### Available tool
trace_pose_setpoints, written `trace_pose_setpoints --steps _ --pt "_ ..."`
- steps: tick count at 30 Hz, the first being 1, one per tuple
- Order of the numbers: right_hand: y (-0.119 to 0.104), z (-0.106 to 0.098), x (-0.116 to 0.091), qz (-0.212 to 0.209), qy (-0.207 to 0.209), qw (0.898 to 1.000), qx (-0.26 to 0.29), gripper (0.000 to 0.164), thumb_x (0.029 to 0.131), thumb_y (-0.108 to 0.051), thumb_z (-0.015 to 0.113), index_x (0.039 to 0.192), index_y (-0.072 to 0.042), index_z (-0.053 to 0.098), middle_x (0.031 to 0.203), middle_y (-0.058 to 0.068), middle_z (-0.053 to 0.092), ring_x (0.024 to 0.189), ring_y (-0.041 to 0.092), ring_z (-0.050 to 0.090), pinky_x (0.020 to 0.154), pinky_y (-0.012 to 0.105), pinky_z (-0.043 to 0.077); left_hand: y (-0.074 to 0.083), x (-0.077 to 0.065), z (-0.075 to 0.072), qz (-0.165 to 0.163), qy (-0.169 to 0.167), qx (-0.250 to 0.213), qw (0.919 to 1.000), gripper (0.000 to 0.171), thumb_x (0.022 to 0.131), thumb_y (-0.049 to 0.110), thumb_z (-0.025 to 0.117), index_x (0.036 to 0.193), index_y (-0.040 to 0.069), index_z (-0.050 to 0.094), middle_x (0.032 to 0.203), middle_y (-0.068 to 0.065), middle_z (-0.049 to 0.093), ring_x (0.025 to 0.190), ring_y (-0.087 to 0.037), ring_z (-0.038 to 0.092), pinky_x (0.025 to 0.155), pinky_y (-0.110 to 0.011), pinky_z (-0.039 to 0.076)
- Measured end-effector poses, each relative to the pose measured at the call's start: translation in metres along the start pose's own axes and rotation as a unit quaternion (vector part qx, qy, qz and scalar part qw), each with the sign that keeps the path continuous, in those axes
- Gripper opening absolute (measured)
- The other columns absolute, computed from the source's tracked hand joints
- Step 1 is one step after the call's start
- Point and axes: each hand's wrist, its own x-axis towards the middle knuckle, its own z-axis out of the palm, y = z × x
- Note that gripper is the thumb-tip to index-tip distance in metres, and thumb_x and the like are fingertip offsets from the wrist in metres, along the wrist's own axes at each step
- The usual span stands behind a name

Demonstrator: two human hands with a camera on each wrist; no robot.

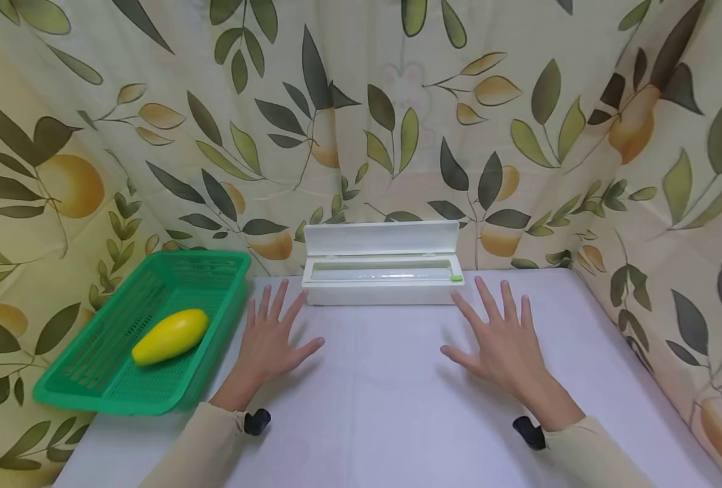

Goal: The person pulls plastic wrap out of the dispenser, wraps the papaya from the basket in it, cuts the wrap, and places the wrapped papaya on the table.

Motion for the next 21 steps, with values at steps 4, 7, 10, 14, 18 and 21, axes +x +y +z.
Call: trace_pose_setpoints --steps 4,7,10,14,18,21 --pt "0.007 -0.002 0.017 -0.018 0.005 1.0 -0.005 0.097 0.077 -0.069 0.075 0.157 -0.026 0.04 0.164 0.023 0.026 0.144 0.062 0.02 0.109 0.081 0.011 0.002 0.018 0.0 0.016 -0.014 -0.011 0.9997 0.093 0.089 0.08 0.049 0.164 0.032 0.023 0.172 -0.01 0.008 0.156 -0.042 0.006 0.121 -0.066 0.009" --pt "0.013 -0.004 0.033 -0.035 0.012 0.999 -0.011 0.095 0.078 -0.063 0.079 0.156 -0.024 0.042 0.162 0.024 0.029 0.143 0.062 0.022 0.109 0.08 0.015 0.002 0.032 -0.001 0.026 -0.017 -0.028 0.9991 0.089 0.092 0.073 0.054 0.164 0.032 0.023 0.172 -0.012 0.011 0.156 -0.042 0.007 0.12 -0.065 0.012" --pt "0.018 -0.006 0.049 -0.051 0.018 0.998 -0.012 0.088 0.08 -0.051 0.083 0.154 -0.021 0.045 0.159 0.026 0.033 0.141 0.06 0.026 0.109 0.078 0.02 0.001 0.046 -0.003 0.039 -0.013 -0.044 0.9982 0.084 0.095 0.062 0.06 0.164 0.028 0.026 0.171 -0.013 0.013 0.154 -0.043 0.016 0.119 -0.065 0.018" --pt "0.023 -0.005 0.071 -0.046 -0.001 0.999 0.015 0.073 0.085 -0.034 0.083 0.148 -0.014 0.052 0.156 0.029 0.037 0.139 0.06 0.03 0.108 0.077 0.025 -0.005 0.066 -0.004 0.051 -0.008 -0.059 0.9969 0.075 0.098 0.044 0.068 0.161 0.023 0.033 0.168 -0.012 0.025 0.142 -0.044 0.039 0.113 -0.064 0.033" --pt "0.024 -0.004 0.09 -0.023 -0.038 0.998 0.046 0.056 0.09 -0.025 0.08 0.139 -0.007 0.061 0.155 0.03 0.038 0.14 0.06 0.031 0.11 0.075 0.025 -0.01 0.083 -0.007 0.039 -0.013 -0.083 0.9957 0.065 0.099 0.032 0.07 0.157 0.021 0.042 0.159 -0.009 0.042 0.127 -0.041 0.053 0.101 -0.061 0.042" --pt "0.024 -0.004 0.098 -0.022 -0.05 0.997 0.056 0.044 0.09 -0.019 0.08 0.131 -0.005 0.068 0.153 0.03 0.041 0.14 0.059 0.032 0.111 0.073 0.026 -0.013 0.092 -0.011 0.037 -0.015 -0.095 0.9947 0.055 0.098 0.027 0.071 0.149 0.017 0.053 0.149 -0.01 0.055 0.122 -0.039 0.056 0.094 -0.057 0.044"
